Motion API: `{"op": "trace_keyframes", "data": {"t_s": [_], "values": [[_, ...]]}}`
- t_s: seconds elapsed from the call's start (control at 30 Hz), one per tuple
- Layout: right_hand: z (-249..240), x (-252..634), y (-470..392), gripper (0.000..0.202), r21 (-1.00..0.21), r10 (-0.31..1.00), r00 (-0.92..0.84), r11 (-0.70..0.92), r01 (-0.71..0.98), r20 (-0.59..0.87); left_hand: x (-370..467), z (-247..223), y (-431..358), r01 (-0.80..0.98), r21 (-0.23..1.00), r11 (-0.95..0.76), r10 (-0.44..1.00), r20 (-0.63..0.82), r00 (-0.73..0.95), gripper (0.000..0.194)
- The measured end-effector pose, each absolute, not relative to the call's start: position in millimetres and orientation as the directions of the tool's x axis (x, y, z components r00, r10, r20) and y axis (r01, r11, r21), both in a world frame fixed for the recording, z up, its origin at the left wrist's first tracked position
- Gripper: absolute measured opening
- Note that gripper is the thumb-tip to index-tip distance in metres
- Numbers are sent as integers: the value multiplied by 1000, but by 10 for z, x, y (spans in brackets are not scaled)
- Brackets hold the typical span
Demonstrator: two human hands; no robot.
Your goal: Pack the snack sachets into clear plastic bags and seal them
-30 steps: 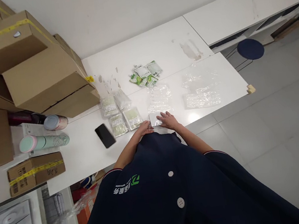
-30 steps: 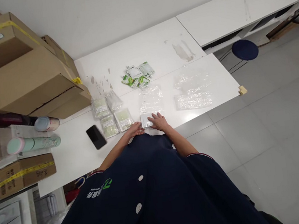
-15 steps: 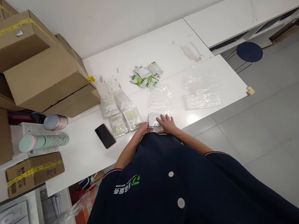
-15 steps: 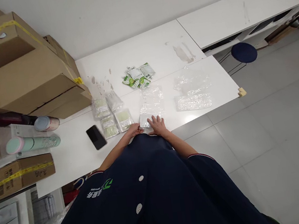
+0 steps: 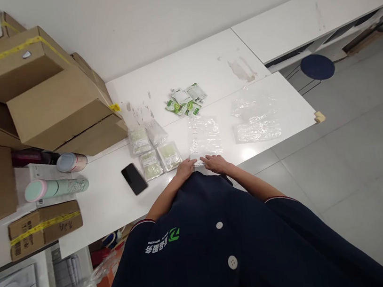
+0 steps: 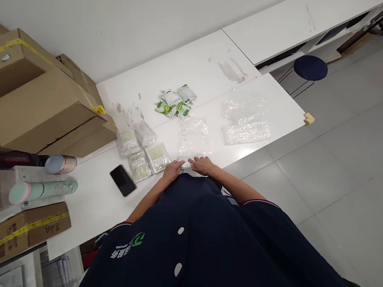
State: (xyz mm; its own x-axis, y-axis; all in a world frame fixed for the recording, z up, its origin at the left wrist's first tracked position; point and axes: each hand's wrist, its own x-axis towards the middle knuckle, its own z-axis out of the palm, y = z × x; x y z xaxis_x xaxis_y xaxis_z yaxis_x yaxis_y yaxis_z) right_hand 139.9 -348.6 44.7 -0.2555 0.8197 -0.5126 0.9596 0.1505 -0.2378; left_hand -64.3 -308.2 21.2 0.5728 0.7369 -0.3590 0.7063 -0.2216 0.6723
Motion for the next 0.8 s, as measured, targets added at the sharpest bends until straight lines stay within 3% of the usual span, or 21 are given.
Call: {"op": "trace_keyframes", "data": {"t_s": [0.1,0.23,0.4,0.53,0.67,0.8], "values": [[571,1605,-3329,43,-341,786,-280,95,935,-551,-608,259,-2938,720,651,-241,761,-335,556,31],[605,1841,-3024,35,-390,832,-196,-26,921,-518,-509,250,-2673,688,702,-181,823,-275,497,24],[488,1877,-2623,31,-410,854,-126,-109,905,-505,-377,128,-2400,723,678,129,847,-455,276,34],[392,1801,-2517,36,-349,880,-62,-122,929,-471,-302,66,-2270,772,567,287,811,-573,118,36],[313,1718,-2701,44,-257,965,-71,4,966,-254,-256,31,-2166,806,469,361,754,-656,44,32],[169,1665,-2986,64,-244,910,-304,239,940,-282,-245,1,-2079,793,440,420,695,-718,30,28]]}}
